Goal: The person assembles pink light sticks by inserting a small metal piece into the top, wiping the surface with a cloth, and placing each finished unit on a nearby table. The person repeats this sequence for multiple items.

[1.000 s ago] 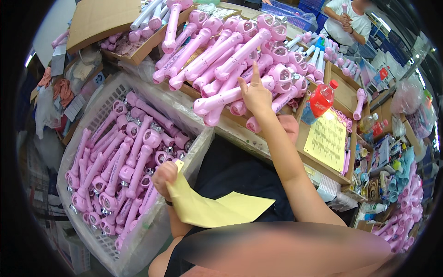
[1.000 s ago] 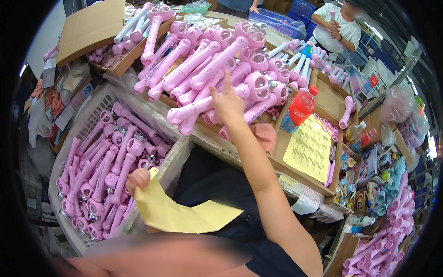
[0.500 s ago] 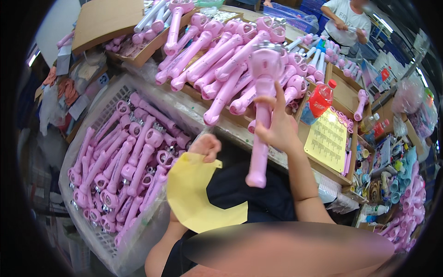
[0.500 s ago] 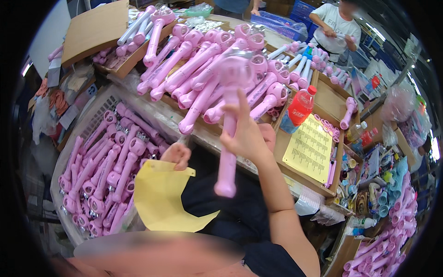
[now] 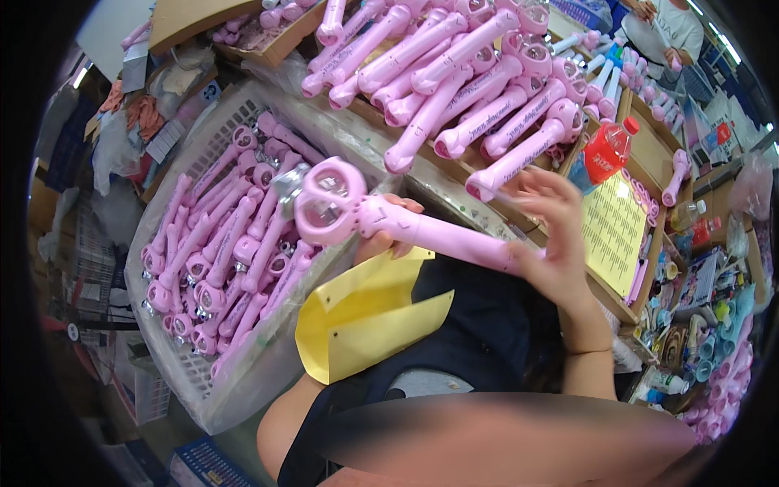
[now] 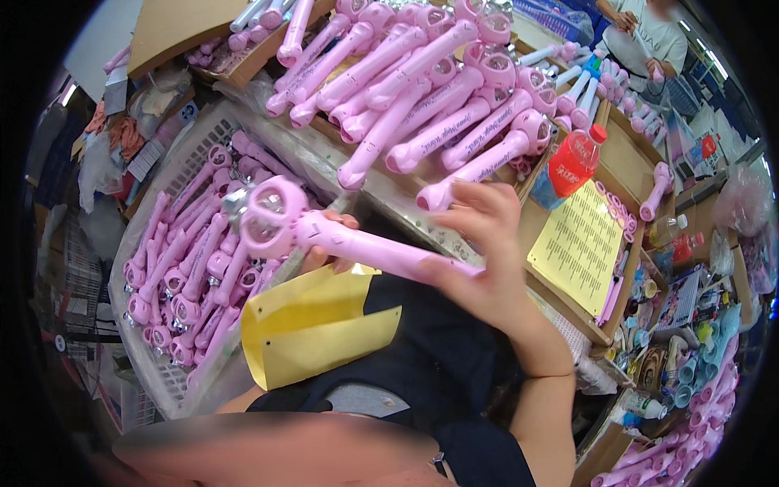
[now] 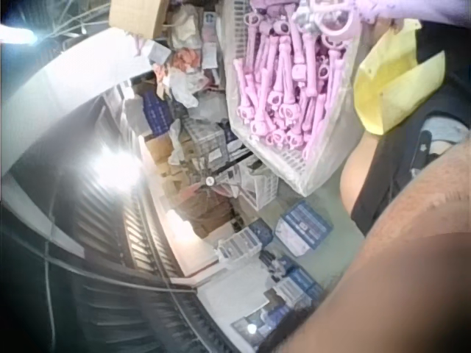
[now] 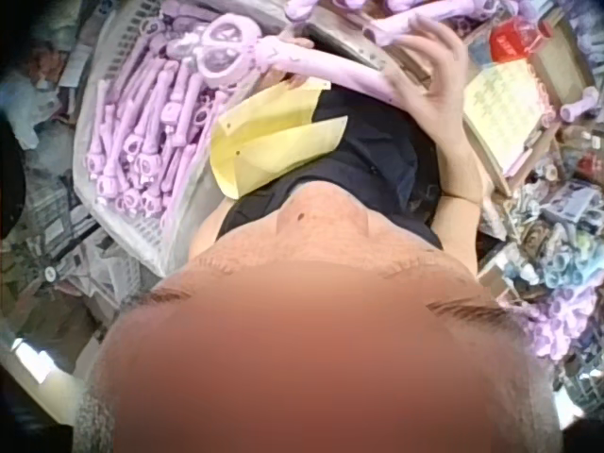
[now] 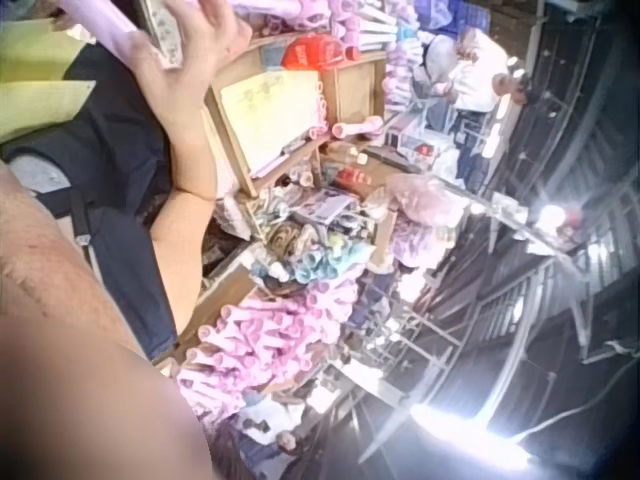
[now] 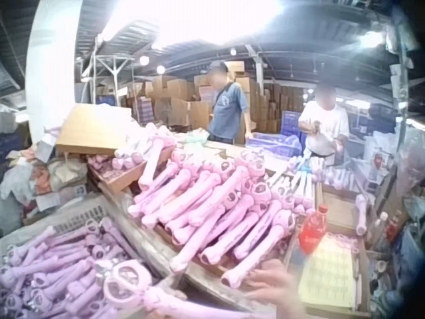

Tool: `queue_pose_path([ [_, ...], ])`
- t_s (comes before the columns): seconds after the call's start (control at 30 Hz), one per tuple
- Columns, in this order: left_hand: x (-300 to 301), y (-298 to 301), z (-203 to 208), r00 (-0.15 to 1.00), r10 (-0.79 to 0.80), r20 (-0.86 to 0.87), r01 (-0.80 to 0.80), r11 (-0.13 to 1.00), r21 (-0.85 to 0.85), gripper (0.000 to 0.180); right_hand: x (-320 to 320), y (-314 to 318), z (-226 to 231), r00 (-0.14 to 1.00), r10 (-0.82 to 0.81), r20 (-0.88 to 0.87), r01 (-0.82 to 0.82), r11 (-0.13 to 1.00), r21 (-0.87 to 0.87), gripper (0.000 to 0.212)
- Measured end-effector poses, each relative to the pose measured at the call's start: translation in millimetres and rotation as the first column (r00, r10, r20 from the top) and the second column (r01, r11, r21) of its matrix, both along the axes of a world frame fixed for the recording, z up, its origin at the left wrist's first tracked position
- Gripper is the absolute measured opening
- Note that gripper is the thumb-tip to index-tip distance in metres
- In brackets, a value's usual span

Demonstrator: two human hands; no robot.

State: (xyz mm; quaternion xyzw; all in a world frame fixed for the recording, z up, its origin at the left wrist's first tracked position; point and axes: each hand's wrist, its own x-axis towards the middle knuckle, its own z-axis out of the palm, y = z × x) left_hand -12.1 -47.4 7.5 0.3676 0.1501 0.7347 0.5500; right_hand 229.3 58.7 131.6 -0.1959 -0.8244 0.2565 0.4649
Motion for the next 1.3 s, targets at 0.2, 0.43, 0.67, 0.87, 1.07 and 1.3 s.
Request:
queue_pose_path([
  [0.2, 5.4, 29.8, -10.0, 0.999, 0.021, 0.05, -0.034, 0.961, 0.275, 0.062, 7.7, -23.2, -32.6, 0.718, -0.224, -0.659, -0.392, 0.652, -0.649, 0.006],
  [0.43, 22.5, 25.6, -6.3, 0.978, 0.11, 0.176, -0.14, 0.976, 0.168, 0.062, -12.7, -41.4, -37.6, 0.884, -0.273, -0.38, -0.109, 0.67, -0.734, 0.008],
  [0.67, 7.1, 30.9, -12.1, 0.992, -0.109, 0.061, 0.085, 0.945, 0.316, 0.063, -17.7, -35.6, -34.7, 0.925, -0.276, -0.262, 0.001, 0.691, -0.723, 0.009],
  [0.87, 14.3, 31.0, -8.4, 0.995, -0.006, 0.097, -0.022, 0.958, 0.287, 0.061, -17.8, -29.9, -34.0, 0.936, -0.272, -0.224, 0.035, 0.704, -0.709, 0.01],
  [1.07, 15.3, 29.9, -9.9, 0.995, 0.015, 0.1, -0.043, 0.96, 0.277, 0.062, -19.0, -29.5, -37.5, 0.939, -0.263, -0.221, 0.027, 0.699, -0.715, 0.011],
  [1.3, -2.6, 45.5, -15.9, 0.983, -0.024, -0.184, 0.107, 0.881, 0.46, 0.069, -20.5, -28.0, -40.9, 0.939, -0.271, -0.212, 0.046, 0.71, -0.703, 0.012],
])
